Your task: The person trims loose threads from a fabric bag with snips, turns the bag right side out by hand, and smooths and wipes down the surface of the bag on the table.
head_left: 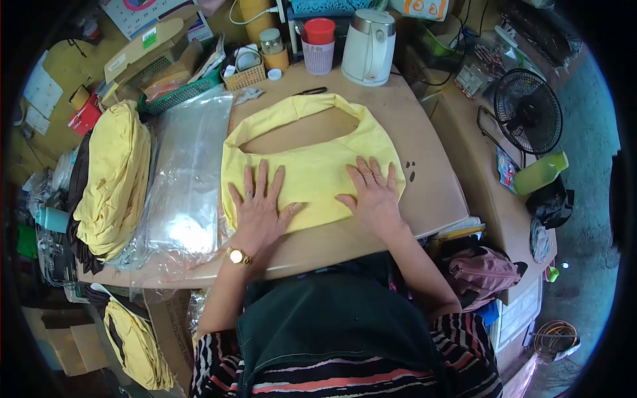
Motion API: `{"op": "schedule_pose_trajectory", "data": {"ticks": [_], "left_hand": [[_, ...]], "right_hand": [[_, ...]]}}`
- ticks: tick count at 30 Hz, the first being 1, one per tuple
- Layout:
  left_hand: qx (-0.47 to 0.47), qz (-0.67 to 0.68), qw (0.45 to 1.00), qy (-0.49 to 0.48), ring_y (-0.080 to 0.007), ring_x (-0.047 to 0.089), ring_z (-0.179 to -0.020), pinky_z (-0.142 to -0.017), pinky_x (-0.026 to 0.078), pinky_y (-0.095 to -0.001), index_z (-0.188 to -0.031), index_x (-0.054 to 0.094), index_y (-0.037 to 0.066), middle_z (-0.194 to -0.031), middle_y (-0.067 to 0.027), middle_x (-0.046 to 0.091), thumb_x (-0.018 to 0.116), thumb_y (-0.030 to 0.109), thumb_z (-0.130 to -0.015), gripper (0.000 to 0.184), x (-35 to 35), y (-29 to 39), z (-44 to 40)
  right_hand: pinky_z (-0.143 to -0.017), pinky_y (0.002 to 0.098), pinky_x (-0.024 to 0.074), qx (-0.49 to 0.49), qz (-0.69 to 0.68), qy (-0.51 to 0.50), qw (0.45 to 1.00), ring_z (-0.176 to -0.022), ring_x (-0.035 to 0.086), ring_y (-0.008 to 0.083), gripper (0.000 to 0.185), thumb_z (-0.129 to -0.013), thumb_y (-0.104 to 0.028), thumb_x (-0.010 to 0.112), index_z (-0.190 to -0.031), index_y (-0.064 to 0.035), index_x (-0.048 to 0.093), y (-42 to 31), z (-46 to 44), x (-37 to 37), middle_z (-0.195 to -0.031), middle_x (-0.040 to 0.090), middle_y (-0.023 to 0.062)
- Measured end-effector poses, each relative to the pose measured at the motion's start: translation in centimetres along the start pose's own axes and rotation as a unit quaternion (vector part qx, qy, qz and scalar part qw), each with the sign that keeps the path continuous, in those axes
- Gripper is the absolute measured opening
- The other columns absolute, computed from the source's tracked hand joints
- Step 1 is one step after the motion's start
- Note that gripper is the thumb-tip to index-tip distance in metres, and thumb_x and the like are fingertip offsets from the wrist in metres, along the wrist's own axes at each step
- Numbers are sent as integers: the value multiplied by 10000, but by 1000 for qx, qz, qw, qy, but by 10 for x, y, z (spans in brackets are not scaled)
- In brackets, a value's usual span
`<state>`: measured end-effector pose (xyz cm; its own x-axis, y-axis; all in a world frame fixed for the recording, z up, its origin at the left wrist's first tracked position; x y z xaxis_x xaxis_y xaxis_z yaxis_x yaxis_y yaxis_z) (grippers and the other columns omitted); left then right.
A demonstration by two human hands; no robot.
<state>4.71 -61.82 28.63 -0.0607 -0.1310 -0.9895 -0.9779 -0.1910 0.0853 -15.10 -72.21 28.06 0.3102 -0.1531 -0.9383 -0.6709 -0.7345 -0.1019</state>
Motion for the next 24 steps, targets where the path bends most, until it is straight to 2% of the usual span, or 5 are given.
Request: {"op": "schedule_pose_trajectory", "data": {"ticks": [2, 15, 18, 23, 24], "left_hand": [[-10, -7, 1000, -8, -452, 100, -1470, -1087, 69, -733, -1551, 237, 169, -1608, -169, 165, 437, 634, -925, 805, 23, -8, -6], [-20, 36, 998, -58, -442, 102, -1474, -1095, 57, -721, -1543, 251, 139, -1611, -172, 161, 518, 647, -874, 882, 28, -17, 4], [-8, 36, 995, -88, -440, 102, -1475, -1099, 66, -715, -1544, 246, 135, -1612, -177, 149, 539, 630, -869, 887, 21, -18, 24], [-57, 42, 978, -195, -450, 151, -1464, -1104, 123, -699, -1524, 299, 130, -1587, -221, 202, 541, 609, -879, 839, -5, -25, 34], [-41, 16, 989, -138, -439, 210, -1451, -1105, 178, -677, -1454, 425, 120, -1562, -219, 267, 535, 494, -932, 652, -5, -23, 30]], "right_hand": [[-1155, 598, 161, 44, 4, -23, 999, -1421, 313, 340, 695, -919, -559, 514, -1422, -86, 441, 21, -11, 11, -1496, 398, 164], [-1170, 565, 165, 28, -13, -84, 996, -1450, 253, 326, 721, -930, -572, 488, -1485, -130, 358, 45, -8, 24, -1554, 312, 144], [-1157, 563, 187, 21, -31, -97, 995, -1443, 268, 335, 679, -937, -496, 523, -1473, -108, 371, 52, 20, 17, -1545, 327, 144], [-960, 495, 405, 210, -79, 91, 970, -1180, 515, 347, 413, -843, -191, 643, -1220, -57, 543, 129, 76, -21, -1287, 540, 148], [-960, 495, 405, 215, -80, 93, 969, -1180, 515, 347, 413, -843, -191, 643, -1220, -57, 543, 124, 78, -26, -1287, 540, 148]]}}
Point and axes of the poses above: each hand's wrist, its own z-axis away from the middle knuckle, its own x-axis out of the palm, y = z × x, the point moved 5 cm from there along -z, towards the middle knuckle
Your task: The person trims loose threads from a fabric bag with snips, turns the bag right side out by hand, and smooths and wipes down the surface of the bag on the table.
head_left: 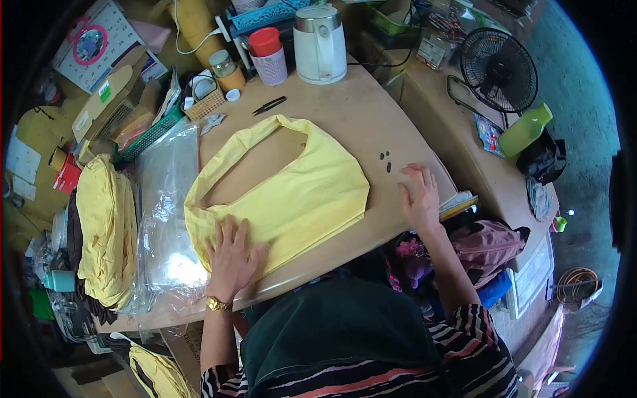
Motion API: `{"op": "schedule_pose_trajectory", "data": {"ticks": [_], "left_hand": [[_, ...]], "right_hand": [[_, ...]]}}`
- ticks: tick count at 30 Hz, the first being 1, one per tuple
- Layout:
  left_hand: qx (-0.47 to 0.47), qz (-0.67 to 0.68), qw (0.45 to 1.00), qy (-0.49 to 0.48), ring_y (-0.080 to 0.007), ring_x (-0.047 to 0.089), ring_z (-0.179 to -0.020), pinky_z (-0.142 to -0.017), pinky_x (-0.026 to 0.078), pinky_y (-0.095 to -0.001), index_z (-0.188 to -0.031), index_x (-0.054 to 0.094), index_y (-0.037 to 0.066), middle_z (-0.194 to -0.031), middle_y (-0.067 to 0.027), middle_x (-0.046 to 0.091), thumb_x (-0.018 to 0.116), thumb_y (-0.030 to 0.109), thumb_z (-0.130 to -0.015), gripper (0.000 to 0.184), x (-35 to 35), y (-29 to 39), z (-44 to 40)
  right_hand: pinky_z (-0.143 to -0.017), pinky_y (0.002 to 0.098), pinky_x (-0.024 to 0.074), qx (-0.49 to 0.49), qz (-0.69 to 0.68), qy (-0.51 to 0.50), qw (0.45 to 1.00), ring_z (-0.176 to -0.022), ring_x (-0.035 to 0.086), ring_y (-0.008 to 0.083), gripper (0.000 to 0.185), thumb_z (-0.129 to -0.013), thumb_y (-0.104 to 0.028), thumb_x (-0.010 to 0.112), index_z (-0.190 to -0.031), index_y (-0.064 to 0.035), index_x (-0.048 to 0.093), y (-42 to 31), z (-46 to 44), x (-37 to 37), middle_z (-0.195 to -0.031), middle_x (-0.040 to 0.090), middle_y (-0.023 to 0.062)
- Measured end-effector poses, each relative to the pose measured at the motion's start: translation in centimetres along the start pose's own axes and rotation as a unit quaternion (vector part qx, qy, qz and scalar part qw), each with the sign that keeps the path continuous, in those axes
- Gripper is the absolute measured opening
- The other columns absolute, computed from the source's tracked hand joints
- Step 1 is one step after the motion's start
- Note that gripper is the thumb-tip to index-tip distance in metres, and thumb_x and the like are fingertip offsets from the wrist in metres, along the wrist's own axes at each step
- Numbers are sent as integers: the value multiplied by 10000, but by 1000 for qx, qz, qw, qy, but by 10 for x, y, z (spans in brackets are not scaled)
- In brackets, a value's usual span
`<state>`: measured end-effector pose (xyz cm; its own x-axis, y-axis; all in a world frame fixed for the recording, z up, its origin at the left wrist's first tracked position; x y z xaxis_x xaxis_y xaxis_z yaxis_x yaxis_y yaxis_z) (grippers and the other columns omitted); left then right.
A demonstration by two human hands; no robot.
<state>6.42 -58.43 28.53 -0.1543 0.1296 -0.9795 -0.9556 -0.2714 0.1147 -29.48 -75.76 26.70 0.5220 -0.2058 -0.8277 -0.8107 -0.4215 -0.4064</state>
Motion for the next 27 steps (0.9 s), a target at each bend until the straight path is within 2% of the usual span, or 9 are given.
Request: {"op": "schedule_pose_trajectory", "data": {"ticks": [2, 4, 7, 10, 18, 21, 25, 26, 27], "left_hand": [[79, 47, 995, 47, -421, 233, -1447, -1104, 193, -669, -1412, 475, 120, -1556, -203, 288, 527, 422, -951, 553, -18, 37, -19], [209, 101, 968, 100, -382, 275, -1438, -1102, 203, -667, -1340, 547, 123, -1547, -157, 324, 517, 298, -973, 408, -30, 87, -49], [347, 11, 932, 108, -338, 266, -1453, -1109, 159, -681, -1397, 503, 174, -1571, -84, 309, 451, 308, -1002, 420, -28, 156, -97], [341, -56, 927, 146, -305, 228, -1472, -1119, 124, -680, -1462, 420, 215, -1591, -61, 274, 392, 392, -1013, 484, 26, 157, -163], [279, -56, 954, 97, -238, 143, -1503, -1144, 58, -652, -1533, 296, 209, -1624, -46, 190, 334, 523, -998, 620, 38, 150, -197], [303, 73, 912, 265, -293, 318, -1429, -1123, 220, -593, -1453, 419, 129, -1550, -129, 334, 437, 417, -989, 546, 5, 151, -159], [222, 61, 973, 20, -340, 575, -1068, -904, 429, -415, -1182, 589, 39, -1223, -155, 581, 560, 128, -906, 291, -7, 134, -87], [231, 86, 968, 44, -358, 534, -1155, -955, 402, -463, -1231, 568, 42, -1293, -170, 543, 549, 164, -916, 338, -4, 126, -65], [243, 108, 962, 66, -375, 493, -1241, -1006, 374, -512, -1280, 546, 44, -1364, -184, 504, 537, 200, -926, 387, -2, 118, -47]], "right_hand": [[-880, 464, 438, -172, -75, 57, 981, -1064, 549, 327, 289, -814, -141, 645, -1085, -59, 588, -43, 16, -8, -1156, 582, 138], [-1015, 488, 399, -257, -94, -30, 961, -1187, 528, 345, 304, -791, -117, 684, -1074, -37, 605, -87, 30, 11, -1239, 564, 167], [-1117, 507, 306, -274, -65, -97, 954, -1311, 442, 363, 486, -816, -273, 712, -1218, -42, 570, -126, 33, 26, -1344, 518, 173], [-1198, 502, 141, -250, -21, -218, 943, -1450, 269, 313, 824, -854, -530, 625, -1476, -60, 360, -116, 42, 51, -1527, 359, 150], [-1207, 466, 124, -220, -46, -265, 938, -1475, 214, 279, 826, -878, -566, 567, -1488, -59, 335, -104, 59, 47, -1561, 310, 130], [-1205, 466, 131, -221, -41, -251, 941, -1469, 231, 281, 805, -889, -554, 556, -1485, -57, 341, -106, 62, 47, -1556, 321, 131], [-1195, 465, 158, -222, -2, -283, 933, -1456, 262, 288, 761, -915, -527, 537, -1481, -56, 349, -107, 57, 44, -1553, 325, 139], [-1195, 465, 158, -227, -2, -281, 933, -1456, 262, 288, 761, -915, -527, 537, -1481, -56, 349, -115, 41, 32, -1553, 325, 139], [-1191, 477, 164, -122, -83, -399, 905, -1453, 266, 293, 749, -917, -510, 545, -1479, -53, 352, -122, 18, 24, -1550, 327, 144]]}}
Point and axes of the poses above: each hand's wrist, its own z-axis away from the middle knuckle, its own x-axis out of the palm, y = z × x, the point moved 5 cm from there along -z, towards the middle knuckle
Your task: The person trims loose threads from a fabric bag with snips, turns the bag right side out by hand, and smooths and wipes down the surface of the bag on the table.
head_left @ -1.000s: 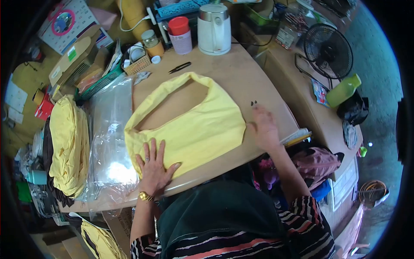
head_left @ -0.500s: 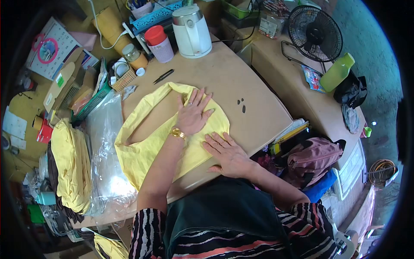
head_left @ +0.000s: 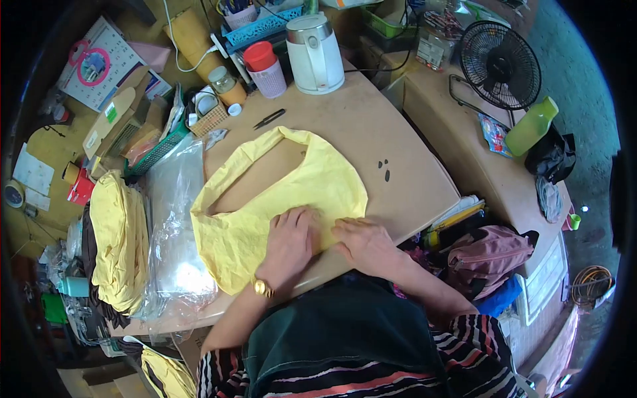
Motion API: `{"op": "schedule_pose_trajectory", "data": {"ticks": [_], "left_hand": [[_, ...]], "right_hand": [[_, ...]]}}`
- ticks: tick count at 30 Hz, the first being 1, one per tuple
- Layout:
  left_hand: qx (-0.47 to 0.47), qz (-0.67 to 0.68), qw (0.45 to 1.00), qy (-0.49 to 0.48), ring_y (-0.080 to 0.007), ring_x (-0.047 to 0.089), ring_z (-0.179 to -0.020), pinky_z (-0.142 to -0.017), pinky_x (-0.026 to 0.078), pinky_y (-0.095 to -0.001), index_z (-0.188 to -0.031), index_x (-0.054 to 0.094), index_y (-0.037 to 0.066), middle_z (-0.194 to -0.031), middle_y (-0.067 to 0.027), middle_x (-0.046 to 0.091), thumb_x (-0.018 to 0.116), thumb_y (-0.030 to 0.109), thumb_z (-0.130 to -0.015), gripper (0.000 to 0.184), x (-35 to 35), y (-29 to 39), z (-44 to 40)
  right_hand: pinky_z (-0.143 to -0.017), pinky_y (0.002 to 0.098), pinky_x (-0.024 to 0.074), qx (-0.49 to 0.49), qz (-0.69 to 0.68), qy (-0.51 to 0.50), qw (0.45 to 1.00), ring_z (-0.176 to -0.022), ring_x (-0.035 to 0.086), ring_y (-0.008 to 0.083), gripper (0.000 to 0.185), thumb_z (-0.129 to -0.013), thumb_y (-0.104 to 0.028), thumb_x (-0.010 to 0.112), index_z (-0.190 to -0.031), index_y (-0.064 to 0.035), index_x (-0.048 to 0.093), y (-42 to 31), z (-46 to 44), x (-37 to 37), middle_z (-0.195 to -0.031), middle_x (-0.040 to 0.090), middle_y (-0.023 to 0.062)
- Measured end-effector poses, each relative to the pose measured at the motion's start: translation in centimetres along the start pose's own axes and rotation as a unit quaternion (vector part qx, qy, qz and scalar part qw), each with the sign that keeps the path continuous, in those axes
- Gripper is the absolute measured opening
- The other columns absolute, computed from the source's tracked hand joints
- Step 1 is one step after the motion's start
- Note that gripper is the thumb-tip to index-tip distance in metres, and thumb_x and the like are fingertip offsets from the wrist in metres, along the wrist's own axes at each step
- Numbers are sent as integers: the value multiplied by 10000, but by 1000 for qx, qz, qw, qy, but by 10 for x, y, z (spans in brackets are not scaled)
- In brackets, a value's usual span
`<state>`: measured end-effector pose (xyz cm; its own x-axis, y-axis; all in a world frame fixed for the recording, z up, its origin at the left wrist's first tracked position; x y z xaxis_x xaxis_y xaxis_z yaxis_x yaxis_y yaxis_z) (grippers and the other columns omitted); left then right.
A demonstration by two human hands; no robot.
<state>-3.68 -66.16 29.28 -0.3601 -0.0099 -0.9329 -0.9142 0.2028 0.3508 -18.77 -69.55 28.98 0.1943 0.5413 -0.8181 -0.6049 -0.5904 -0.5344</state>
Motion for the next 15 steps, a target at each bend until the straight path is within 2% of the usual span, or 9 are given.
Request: {"op": "schedule_pose_trajectory", "data": {"ticks": [1, 2, 4, 6, 7, 9, 11, 13, 15], "left_hand": [[-1, -3, 1000, 2, -375, 493, -1241, -1006, 374, -512, -1280, 546, 44, -1364, -184, 504, 537, 200, -926, 387, 7, -1, 9], [-5, -83, 996, 21, -385, 412, -1320, -1040, 311, -575, -1343, 496, 47, -1435, -192, 433, 524, 248, -934, 456, 20, -3, 17], [-13, -164, 985, 47, -395, 330, -1400, -1075, 248, -638, -1405, 446, 50, -1506, -199, 362, 511, 297, -942, 528, 32, -6, 22], [-64, -121, 990, -30, -384, 164, -1479, -1089, 109, -710, -1489, 326, 52, -1587, -184, 225, 475, 374, -956, 641, 43, -15, 23], [-72, -88, 994, 4, -387, 180, -1472, -1105, 103, -692, -1501, 303, 50, -1578, -184, 245, 477, 382, -955, 662, 32, -5, 20], [-87, -67, 994, 5, -385, 175, -1473, -1111, 92, -691, -1503, 302, 51, -1578, -183, 243, 476, 389, -955, 666, 37, -5, 16], [-103, -60, 993, 16, -385, 172, -1472, -1117, 78, -693, -1507, 295, 50, -1577, -183, 246, 473, 397, -956, 675, 40, -3, 16], [-149, -67, 986, 35, -387, 173, -1471, -1117, 75, -697, -1509, 289, 48, -1575, -183, 250, 471, 397, -956, 679, 46, 2, 10], [-109, -114, 985, -68, -361, 170, -1478, -1132, 81, -673, -1501, 302, 40, -1569, -183, 265, 478, 439, -953, 700, 56, 6, 9]], "right_hand": [[-1186, 489, 169, 68, -130, -102, 984, -1451, 271, 297, 738, -920, -494, 553, -1477, -51, 355, -5, -7, -5, -1548, 330, 148], [-1186, 489, 169, 65, -129, -105, 984, -1451, 271, 297, 738, -920, -494, 553, -1477, -51, 355, -12, -17, 9, -1548, 330, 148], [-1177, 513, 173, -137, 63, 149, 977, -1449, 277, 298, 716, -924, -490, 550, -1466, -57, 379, -25, -46, 31, -1536, 350, 147], [-1157, 576, 159, -150, 124, 188, 963, -1440, 292, 296, 709, -935, -517, 511, -1461, -56, 393, 21, -79, 43, -1523, 372, 139], [-1153, 593, 151, -134, 149, 212, 957, -1441, 288, 298, 711, -941, -523, 497, -1465, -55, 386, 46, -92, 29, -1526, 368, 136], [-1147, 628, 129, 157, 203, 146, 955, -1451, 260, 324, 691, -940, -490, 515, -1474, -73, 375, 61, -93, -45, -1539, 342, 140], [-1145, 635, 122, 106, 244, 255, 930, -1452, 241, 358, 658, -935, -472, 531, -1474, -120, 391, 68, -103, -46, -1547, 320, 154], [-1142, 638, 123, -11, 239, 227, 944, -1451, 239, 368, 652, -932, -475, 533, -1477, -145, 391, 4, -98, -23, -1550, 312, 160], [-1140, 641, 125, -109, 225, 197, 948, -1450, 237, 377, 647, -929, -477, 535, -1480, -169, 391, -26, -86, 8, -1554, 304, 166]]}}
Point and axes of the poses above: each hand's wrist, its own z-axis away from the middle knuckle, its own x-axis out of the palm, y = z × x, the point moved 5 cm from there along -z, towards the middle knuckle
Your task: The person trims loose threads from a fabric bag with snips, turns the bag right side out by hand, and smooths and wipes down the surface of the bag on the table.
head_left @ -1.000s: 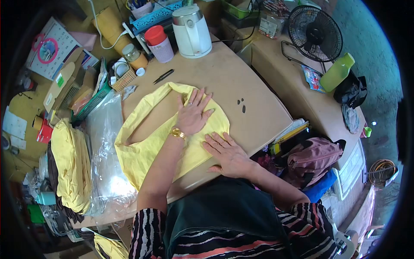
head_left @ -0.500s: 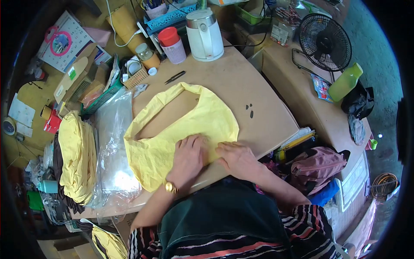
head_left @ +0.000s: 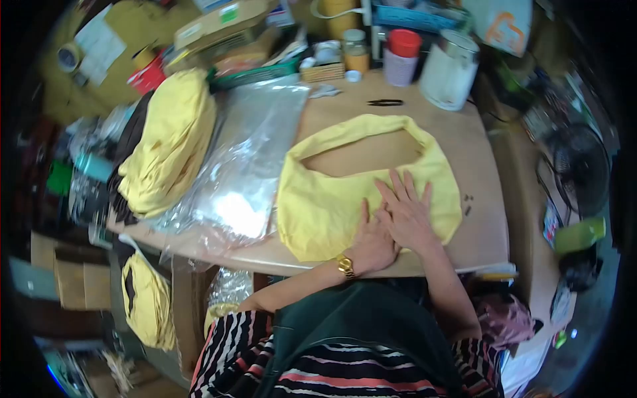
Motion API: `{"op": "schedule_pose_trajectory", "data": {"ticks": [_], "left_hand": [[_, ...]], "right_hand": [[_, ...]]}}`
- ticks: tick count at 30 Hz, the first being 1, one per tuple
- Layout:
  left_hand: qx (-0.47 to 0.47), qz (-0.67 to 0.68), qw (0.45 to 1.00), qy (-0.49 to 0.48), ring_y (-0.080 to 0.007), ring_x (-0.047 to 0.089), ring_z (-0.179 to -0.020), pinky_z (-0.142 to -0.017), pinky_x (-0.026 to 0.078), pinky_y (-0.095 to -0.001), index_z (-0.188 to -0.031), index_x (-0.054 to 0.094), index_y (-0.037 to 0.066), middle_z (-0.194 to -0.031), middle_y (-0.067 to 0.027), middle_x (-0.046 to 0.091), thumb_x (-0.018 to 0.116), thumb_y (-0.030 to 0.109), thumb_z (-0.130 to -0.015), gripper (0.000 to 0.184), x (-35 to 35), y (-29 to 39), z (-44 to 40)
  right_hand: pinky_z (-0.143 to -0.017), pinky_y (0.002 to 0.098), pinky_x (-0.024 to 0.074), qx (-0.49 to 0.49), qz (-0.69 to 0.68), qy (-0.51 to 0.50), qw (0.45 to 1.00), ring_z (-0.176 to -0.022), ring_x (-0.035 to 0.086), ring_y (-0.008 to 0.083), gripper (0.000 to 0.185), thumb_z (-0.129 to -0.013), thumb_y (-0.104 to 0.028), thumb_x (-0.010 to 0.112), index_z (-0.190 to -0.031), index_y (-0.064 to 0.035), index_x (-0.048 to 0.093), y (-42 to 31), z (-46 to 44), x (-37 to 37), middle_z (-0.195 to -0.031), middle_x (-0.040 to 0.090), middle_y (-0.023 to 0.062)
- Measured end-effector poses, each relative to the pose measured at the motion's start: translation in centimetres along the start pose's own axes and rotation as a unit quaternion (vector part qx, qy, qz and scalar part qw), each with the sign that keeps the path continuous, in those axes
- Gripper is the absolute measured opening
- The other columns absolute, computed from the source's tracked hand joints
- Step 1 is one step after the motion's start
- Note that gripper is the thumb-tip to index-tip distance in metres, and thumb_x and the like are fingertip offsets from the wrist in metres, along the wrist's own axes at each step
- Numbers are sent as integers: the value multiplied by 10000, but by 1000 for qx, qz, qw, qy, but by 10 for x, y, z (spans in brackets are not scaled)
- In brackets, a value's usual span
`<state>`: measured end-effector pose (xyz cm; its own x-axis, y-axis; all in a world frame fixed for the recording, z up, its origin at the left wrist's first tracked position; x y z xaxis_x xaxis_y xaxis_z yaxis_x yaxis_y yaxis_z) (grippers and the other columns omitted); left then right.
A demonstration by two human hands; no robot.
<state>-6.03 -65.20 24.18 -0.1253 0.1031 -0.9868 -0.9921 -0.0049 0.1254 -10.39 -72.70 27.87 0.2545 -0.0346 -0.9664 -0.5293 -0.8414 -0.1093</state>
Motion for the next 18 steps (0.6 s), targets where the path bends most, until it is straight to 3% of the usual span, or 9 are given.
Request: {"op": "schedule_pose_trajectory", "data": {"ticks": [1, 3, 5, 10, 12, 14, 16, 18], "left_hand": [[-21, 2, 1000, 2, -361, 170, -1478, -1132, 81, -673, -1501, 302, 40, -1569, -183, 265, 478, 439, -953, 700, -2, -11, 10], [39, 81, 994, 55, -328, 201, -1475, -1154, 89, -633, -1489, 326, 34, -1558, -183, 290, 487, 516, -935, 752, -15, -23, 35], [6, 90, 994, 67, -302, 237, -1468, -1164, 112, -595, -1486, 337, 40, -1557, -173, 296, 511, 576, -903, 811, -30, -48, 72], [45, 22, 997, 62, -306, 272, -1456, -1164, 119, -585, -1508, 298, 59, -1560, -161, 293, 564, 605, -849, 897, -24, -70, 118], [61, 10, 996, 68, -305, 270, -1457, -1166, 115, -586, -1514, 292, 65, -1563, -160, 288, 567, 602, -847, 900, -9, -70, 117], [48, 110, 992, -49, -305, 272, -1453, -1165, 133, -590, -1513, 303, 87, -1556, -154, 297, 606, 513, -858, 838, 31, -77, 116], [40, 129, 991, -14, -320, 280, -1445, -1167, 123, -593, -1503, 327, 98, -1539, -158, 323, 631, 444, -853, 796, 2, -69, 116], [29, 143, 989, 28, -335, 288, -1436, -1169, 112, -596, -1492, 351, 110, -1522, -163, 349, 657, 374, -849, 759, -17, -76, 115]], "right_hand": [[-1139, 642, 126, -2, -29, -33, 999, -1453, 229, 378, 654, -923, -471, 549, -1484, -179, 386, 5, 7, 13, -1560, 292, 167], [-1139, 643, 128, -18, -52, -66, 996, -1457, 221, 379, 661, -916, -465, 563, -1488, -188, 381, 19, 12, 22, -1566, 281, 167], [-1137, 643, 136, 4, -32, -73, 997, -1458, 216, 379, 667, -902, -428, 600, -1487, -193, 384, 28, 22, 16, -1572, 272, 160], [-1141, 608, 186, 7, 10, -160, 987, -1434, 283, 370, 671, -901, -377, 618, -1455, -68, 401, 6, 4, 5, -1551, 307, 183], [-1154, 550, 214, -177, -229, -107, 951, -1422, 320, 337, 673, -912, -371, 599, -1432, 6, 399, -53, -10, 7, -1535, 326, 204], [-1168, 492, 225, -323, -193, -204, 904, -1428, 317, 302, 663, -932, -363, 571, -1432, 30, 385, -115, -20, 22, -1535, 325, 205], [-1177, 471, 225, -334, -86, -164, 924, -1440, 291, 310, 677, -953, -380, 537, -1458, 28, 347, -115, -57, 65, -1545, 311, 195], [-1180, 455, 226, -323, -121, -128, 930, -1444, 280, 312, 694, -954, -394, 534, -1475, 12, 323, -110, -85, 71, -1548, 307, 192]]}}
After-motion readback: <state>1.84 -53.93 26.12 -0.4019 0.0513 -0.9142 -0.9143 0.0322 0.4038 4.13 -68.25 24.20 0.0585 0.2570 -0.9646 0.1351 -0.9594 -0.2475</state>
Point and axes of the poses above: each hand's wrist, its own z-axis away from the middle knuckle, its own x-axis out of the palm, y = z × x, the point moved 5 cm from there along -z, towards the middle knuckle
